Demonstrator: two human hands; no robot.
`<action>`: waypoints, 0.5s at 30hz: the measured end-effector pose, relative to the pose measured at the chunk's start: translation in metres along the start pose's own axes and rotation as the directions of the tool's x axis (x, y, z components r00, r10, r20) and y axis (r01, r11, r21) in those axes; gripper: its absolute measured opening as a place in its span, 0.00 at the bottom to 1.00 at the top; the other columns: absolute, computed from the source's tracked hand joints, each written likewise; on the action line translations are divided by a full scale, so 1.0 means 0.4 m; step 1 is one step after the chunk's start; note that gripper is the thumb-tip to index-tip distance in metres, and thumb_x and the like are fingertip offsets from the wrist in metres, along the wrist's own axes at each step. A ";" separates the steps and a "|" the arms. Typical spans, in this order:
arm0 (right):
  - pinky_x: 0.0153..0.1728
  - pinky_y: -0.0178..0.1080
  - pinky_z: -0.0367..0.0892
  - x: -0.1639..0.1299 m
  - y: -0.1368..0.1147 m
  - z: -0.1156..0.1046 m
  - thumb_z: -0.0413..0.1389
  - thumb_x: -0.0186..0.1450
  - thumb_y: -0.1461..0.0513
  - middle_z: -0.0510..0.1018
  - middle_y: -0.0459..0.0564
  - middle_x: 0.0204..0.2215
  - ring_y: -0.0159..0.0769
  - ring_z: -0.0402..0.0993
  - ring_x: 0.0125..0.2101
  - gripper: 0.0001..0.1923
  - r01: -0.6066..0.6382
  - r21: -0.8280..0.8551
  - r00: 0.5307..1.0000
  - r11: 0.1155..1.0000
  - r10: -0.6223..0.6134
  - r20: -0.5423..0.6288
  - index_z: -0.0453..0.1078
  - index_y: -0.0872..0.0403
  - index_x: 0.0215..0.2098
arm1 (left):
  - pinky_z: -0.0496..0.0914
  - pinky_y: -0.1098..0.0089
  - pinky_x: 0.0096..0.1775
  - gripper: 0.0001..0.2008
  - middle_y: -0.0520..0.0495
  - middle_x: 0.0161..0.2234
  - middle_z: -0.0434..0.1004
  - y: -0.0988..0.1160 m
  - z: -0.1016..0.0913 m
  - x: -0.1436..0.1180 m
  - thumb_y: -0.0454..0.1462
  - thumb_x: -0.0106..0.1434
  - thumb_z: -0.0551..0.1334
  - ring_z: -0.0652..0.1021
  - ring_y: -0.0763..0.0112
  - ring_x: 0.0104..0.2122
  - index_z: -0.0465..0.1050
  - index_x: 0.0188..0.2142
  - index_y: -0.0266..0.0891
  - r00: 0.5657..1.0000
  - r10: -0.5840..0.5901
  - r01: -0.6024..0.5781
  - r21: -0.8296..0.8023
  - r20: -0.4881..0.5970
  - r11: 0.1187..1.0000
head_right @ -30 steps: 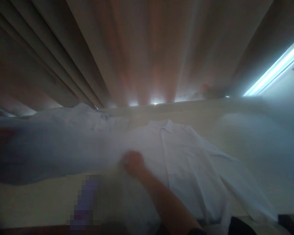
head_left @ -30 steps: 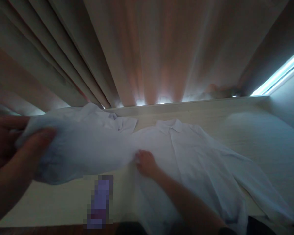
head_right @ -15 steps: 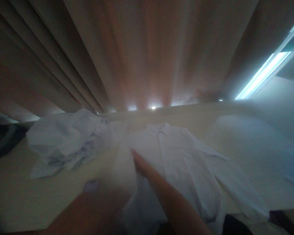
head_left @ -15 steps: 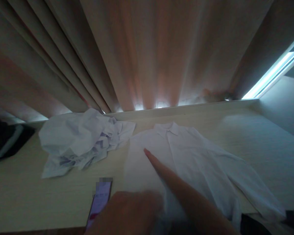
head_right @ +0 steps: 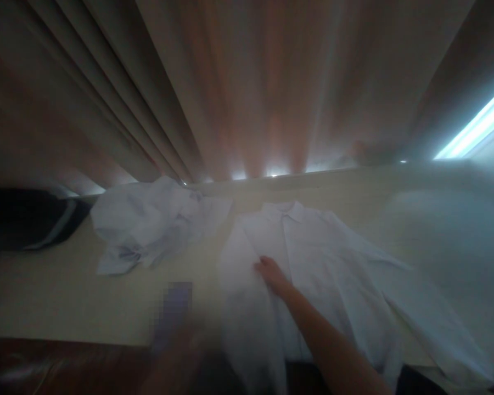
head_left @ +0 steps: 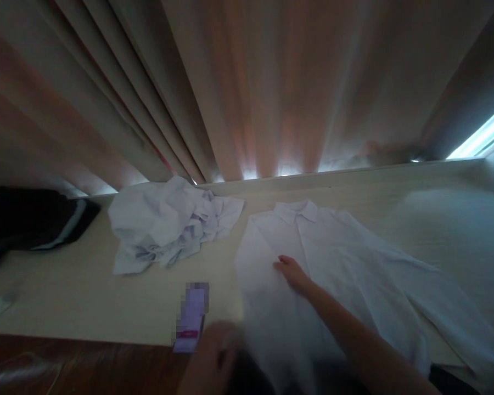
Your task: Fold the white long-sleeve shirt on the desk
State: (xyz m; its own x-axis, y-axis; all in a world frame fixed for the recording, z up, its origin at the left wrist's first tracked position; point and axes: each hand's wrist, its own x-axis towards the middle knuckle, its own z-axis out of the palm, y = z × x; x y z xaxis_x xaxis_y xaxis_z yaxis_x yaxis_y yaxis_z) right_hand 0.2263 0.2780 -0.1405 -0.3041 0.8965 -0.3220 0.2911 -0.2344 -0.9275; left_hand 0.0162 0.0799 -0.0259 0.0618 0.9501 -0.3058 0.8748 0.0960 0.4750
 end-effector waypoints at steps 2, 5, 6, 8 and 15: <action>0.30 0.36 0.66 -0.003 0.019 -0.008 0.47 0.59 0.60 0.78 0.51 0.30 0.36 0.73 0.30 0.13 -0.017 -0.040 1.000 0.999 0.017 -0.020 0.70 0.57 0.35 | 0.67 0.60 0.50 0.19 0.44 0.47 0.73 -0.092 -0.006 0.023 0.44 0.60 0.52 0.70 0.57 0.51 0.69 0.49 0.46 0.967 -0.187 0.207 0.109 -0.171 0.972; 0.32 0.37 0.64 -0.002 0.044 -0.015 0.47 0.58 0.61 0.77 0.52 0.29 0.37 0.72 0.30 0.11 -0.041 -0.138 0.997 0.990 0.031 -0.075 0.70 0.57 0.31 | 0.67 0.62 0.49 0.21 0.43 0.48 0.72 -0.196 -0.001 0.045 0.44 0.58 0.53 0.69 0.53 0.52 0.68 0.50 0.43 0.889 -0.330 0.403 0.200 -0.317 0.893; 0.33 0.37 0.63 0.000 0.051 -0.016 0.47 0.58 0.62 0.77 0.52 0.29 0.38 0.72 0.31 0.11 -0.046 -0.173 0.995 0.984 0.031 -0.090 0.70 0.57 0.31 | 0.67 0.62 0.48 0.21 0.42 0.48 0.72 -0.218 0.003 0.049 0.44 0.58 0.54 0.68 0.52 0.52 0.67 0.50 0.43 0.878 -0.347 0.427 0.215 -0.330 0.878; 0.35 0.37 0.63 0.005 0.062 -0.017 0.47 0.59 0.63 0.77 0.52 0.30 0.38 0.71 0.33 0.11 -0.054 -0.242 0.994 0.969 0.028 -0.109 0.70 0.57 0.31 | 0.67 0.62 0.47 0.21 0.42 0.48 0.71 -0.244 0.012 0.054 0.44 0.58 0.54 0.68 0.51 0.53 0.67 0.50 0.44 0.875 -0.360 0.443 0.238 -0.325 0.864; 0.37 0.36 0.61 0.011 0.070 -0.015 0.47 0.60 0.64 0.76 0.51 0.33 0.36 0.70 0.35 0.11 -0.054 -0.409 0.994 0.911 0.012 -0.104 0.70 0.57 0.34 | 0.65 0.61 0.48 0.19 0.42 0.48 0.71 -0.261 0.022 0.082 0.44 0.60 0.50 0.68 0.55 0.52 0.67 0.49 0.43 0.867 -0.417 0.479 0.221 -0.275 0.850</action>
State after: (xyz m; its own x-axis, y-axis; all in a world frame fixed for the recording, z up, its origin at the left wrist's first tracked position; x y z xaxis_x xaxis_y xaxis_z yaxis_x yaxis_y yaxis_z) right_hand 0.2386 0.2776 -0.1668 -0.2044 0.9278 -0.3120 0.6527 -0.1083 -0.7499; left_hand -0.0690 0.0983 -0.0926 -0.4429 0.8649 -0.2362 0.8792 0.4706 0.0746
